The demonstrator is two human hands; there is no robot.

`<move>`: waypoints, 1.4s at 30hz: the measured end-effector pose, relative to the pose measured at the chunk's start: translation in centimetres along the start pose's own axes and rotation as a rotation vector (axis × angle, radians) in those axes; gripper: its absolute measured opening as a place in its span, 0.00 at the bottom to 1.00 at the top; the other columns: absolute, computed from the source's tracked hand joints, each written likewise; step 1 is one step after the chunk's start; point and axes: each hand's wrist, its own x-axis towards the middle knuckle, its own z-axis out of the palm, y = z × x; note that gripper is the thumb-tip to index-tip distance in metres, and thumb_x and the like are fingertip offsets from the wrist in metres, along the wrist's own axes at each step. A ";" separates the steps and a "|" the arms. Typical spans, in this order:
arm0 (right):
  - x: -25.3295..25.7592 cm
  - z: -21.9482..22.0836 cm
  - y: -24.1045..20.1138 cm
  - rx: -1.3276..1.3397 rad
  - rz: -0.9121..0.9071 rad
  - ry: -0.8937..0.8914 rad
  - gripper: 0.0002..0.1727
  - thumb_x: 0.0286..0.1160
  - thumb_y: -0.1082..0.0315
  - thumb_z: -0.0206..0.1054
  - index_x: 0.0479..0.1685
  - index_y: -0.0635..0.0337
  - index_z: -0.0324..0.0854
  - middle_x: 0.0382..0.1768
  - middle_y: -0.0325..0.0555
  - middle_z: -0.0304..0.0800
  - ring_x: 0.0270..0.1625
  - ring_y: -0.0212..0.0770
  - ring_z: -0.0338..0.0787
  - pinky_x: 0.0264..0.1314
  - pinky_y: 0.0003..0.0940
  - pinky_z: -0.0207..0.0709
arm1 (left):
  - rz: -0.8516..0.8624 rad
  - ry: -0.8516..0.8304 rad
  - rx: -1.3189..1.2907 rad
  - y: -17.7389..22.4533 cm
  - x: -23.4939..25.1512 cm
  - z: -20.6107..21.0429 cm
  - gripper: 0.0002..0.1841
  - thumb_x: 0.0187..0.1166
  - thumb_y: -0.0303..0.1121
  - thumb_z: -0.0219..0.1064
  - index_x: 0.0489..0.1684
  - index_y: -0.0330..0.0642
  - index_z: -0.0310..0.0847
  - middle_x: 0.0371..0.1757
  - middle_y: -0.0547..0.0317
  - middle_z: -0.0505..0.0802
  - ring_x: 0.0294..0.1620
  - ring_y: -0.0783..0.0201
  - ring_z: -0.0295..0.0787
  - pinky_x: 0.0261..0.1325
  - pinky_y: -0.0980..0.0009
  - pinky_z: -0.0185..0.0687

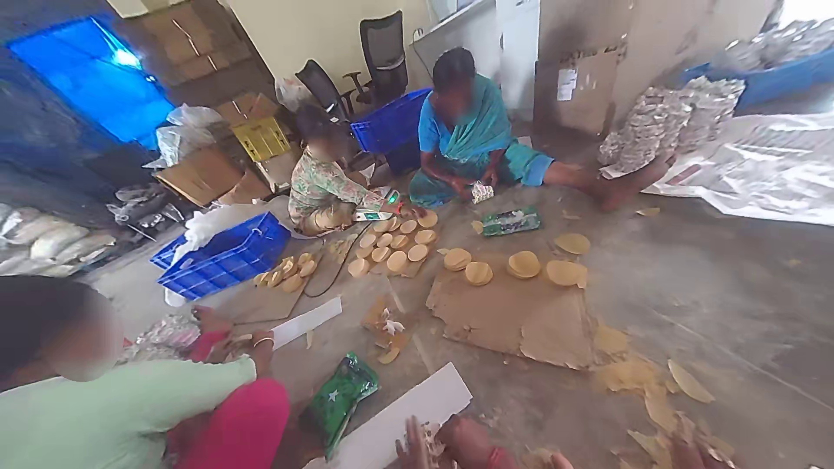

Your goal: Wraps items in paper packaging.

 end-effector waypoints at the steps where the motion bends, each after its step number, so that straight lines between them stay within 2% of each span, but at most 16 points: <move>1: 0.1 -0.8 0.1 -0.035 -0.032 -0.050 0.13 0.80 0.70 0.66 0.55 0.65 0.90 0.56 0.65 0.92 0.67 0.67 0.87 0.69 0.68 0.76 | -0.022 -0.015 -0.072 -0.2 0.3 -1.3 0.60 0.68 0.55 0.75 0.93 0.26 0.41 0.93 0.26 0.50 0.91 0.19 0.39 0.83 0.18 0.30; 3: 0.2 -2.1 -0.1 -0.125 -0.095 -0.185 0.13 0.81 0.71 0.66 0.57 0.66 0.90 0.57 0.66 0.92 0.68 0.69 0.86 0.70 0.69 0.74 | -0.066 -0.092 -0.133 -0.3 0.9 -3.4 0.54 0.72 0.50 0.72 0.92 0.25 0.44 0.91 0.26 0.56 0.91 0.20 0.43 0.83 0.18 0.33; 5: 0.8 -3.1 -0.5 -0.211 -0.149 -0.266 0.13 0.80 0.72 0.67 0.57 0.66 0.89 0.58 0.66 0.91 0.68 0.70 0.85 0.69 0.71 0.74 | -0.169 -0.236 -0.310 -0.9 1.6 -3.5 0.41 0.77 0.41 0.74 0.87 0.28 0.61 0.83 0.32 0.75 0.86 0.36 0.68 0.88 0.35 0.55; 6: 0.9 -3.2 -0.4 -0.214 -0.182 -0.257 0.13 0.78 0.74 0.68 0.57 0.65 0.90 0.58 0.65 0.91 0.68 0.69 0.85 0.70 0.71 0.74 | -0.256 -0.305 -0.454 -0.7 2.0 -3.5 0.34 0.79 0.36 0.72 0.83 0.30 0.68 0.75 0.36 0.84 0.77 0.46 0.81 0.83 0.48 0.70; 8: 0.7 -2.6 0.9 -0.108 -0.294 -0.096 0.12 0.73 0.76 0.70 0.53 0.66 0.92 0.57 0.63 0.93 0.68 0.66 0.87 0.75 0.65 0.72 | -0.420 -0.328 -0.709 -0.2 2.2 -3.2 0.27 0.78 0.29 0.70 0.76 0.29 0.74 0.63 0.38 0.90 0.62 0.54 0.90 0.70 0.56 0.83; 10: -0.2 -1.3 1.5 0.064 -0.224 0.159 0.14 0.73 0.71 0.72 0.54 0.64 0.93 0.56 0.62 0.93 0.65 0.62 0.89 0.75 0.58 0.74 | -0.565 -0.233 -0.807 0.8 2.0 -3.1 0.25 0.78 0.25 0.70 0.74 0.27 0.74 0.60 0.36 0.90 0.57 0.54 0.89 0.65 0.57 0.83; 13: -2.2 -0.3 -0.8 0.207 0.373 0.206 0.26 0.75 0.55 0.75 0.64 0.64 0.84 0.60 0.63 0.88 0.62 0.62 0.89 0.68 0.60 0.79 | -0.690 -0.102 -0.831 1.8 1.6 -2.6 0.35 0.76 0.24 0.72 0.84 0.25 0.61 0.72 0.26 0.82 0.70 0.41 0.82 0.73 0.49 0.77; 15: -3.0 1.3 -1.4 0.393 0.559 0.151 0.25 0.87 0.53 0.63 0.62 0.70 0.85 0.53 0.66 0.91 0.58 0.63 0.91 0.66 0.62 0.78 | -0.729 -0.046 -0.858 1.7 1.0 -1.8 0.36 0.74 0.24 0.73 0.83 0.23 0.61 0.71 0.24 0.81 0.69 0.39 0.81 0.73 0.48 0.76; 17: -3.5 2.6 -2.1 0.716 0.615 0.175 0.34 0.96 0.48 0.44 0.59 0.74 0.84 0.48 0.64 0.90 0.53 0.54 0.90 0.64 0.53 0.79 | -0.767 0.002 -0.840 2.1 0.7 -1.5 0.25 0.75 0.27 0.74 0.69 0.22 0.75 0.61 0.30 0.88 0.62 0.45 0.86 0.69 0.50 0.79; 19: -3.6 3.7 -2.5 1.036 0.571 0.311 0.37 0.96 0.45 0.37 0.66 0.74 0.77 0.53 0.58 0.87 0.57 0.46 0.87 0.67 0.45 0.78 | -0.799 0.010 -0.808 2.5 0.6 -1.7 0.21 0.78 0.30 0.72 0.64 0.22 0.80 0.58 0.32 0.90 0.61 0.47 0.86 0.70 0.50 0.77; 21: -3.6 3.7 -3.0 1.206 0.453 0.417 0.26 0.93 0.58 0.52 0.75 0.73 0.72 0.66 0.60 0.85 0.67 0.44 0.86 0.73 0.43 0.79 | -0.839 0.009 -0.789 2.8 0.4 -2.0 0.23 0.80 0.32 0.71 0.66 0.21 0.78 0.62 0.30 0.89 0.66 0.44 0.84 0.74 0.48 0.75; 23: -3.2 3.4 -3.4 1.181 0.356 0.478 0.20 0.74 0.80 0.67 0.64 0.73 0.74 0.53 0.54 0.89 0.53 0.37 0.89 0.60 0.36 0.83 | -0.844 0.007 -0.813 3.1 0.2 -2.1 0.22 0.81 0.32 0.70 0.64 0.21 0.79 0.61 0.31 0.89 0.66 0.45 0.85 0.74 0.49 0.75; 25: -3.1 3.2 -3.3 1.083 0.300 0.462 0.24 0.64 0.85 0.72 0.62 0.73 0.74 0.50 0.53 0.91 0.49 0.36 0.91 0.57 0.35 0.86 | -0.846 -0.028 -0.895 3.5 0.1 -2.6 0.20 0.84 0.30 0.66 0.65 0.19 0.78 0.64 0.30 0.87 0.68 0.46 0.82 0.76 0.50 0.72; 30: -2.7 3.6 -2.1 0.977 0.286 0.441 0.11 0.67 0.82 0.72 0.48 0.71 0.82 0.38 0.47 0.92 0.41 0.32 0.91 0.51 0.31 0.86 | -0.895 0.026 -1.143 2.3 0.1 -1.8 0.19 0.79 0.23 0.67 0.66 0.24 0.77 0.56 0.38 0.89 0.54 0.54 0.86 0.62 0.55 0.82; 35: -2.4 3.2 -1.7 0.894 0.327 0.414 0.04 0.68 0.79 0.73 0.37 0.69 0.83 0.27 0.43 0.88 0.32 0.31 0.87 0.42 0.31 0.83 | -0.865 0.073 -1.265 1.6 0.2 -1.1 0.20 0.79 0.21 0.67 0.68 0.26 0.75 0.57 0.39 0.89 0.54 0.54 0.87 0.61 0.55 0.84; 42: -1.7 2.2 -1.8 0.818 0.383 0.344 0.10 0.73 0.73 0.74 0.47 0.71 0.86 0.35 0.49 0.92 0.39 0.36 0.90 0.50 0.37 0.85 | -0.831 -0.090 -1.237 0.2 0.0 -0.9 0.23 0.86 0.33 0.65 0.75 0.28 0.72 0.64 0.39 0.88 0.63 0.54 0.86 0.70 0.56 0.81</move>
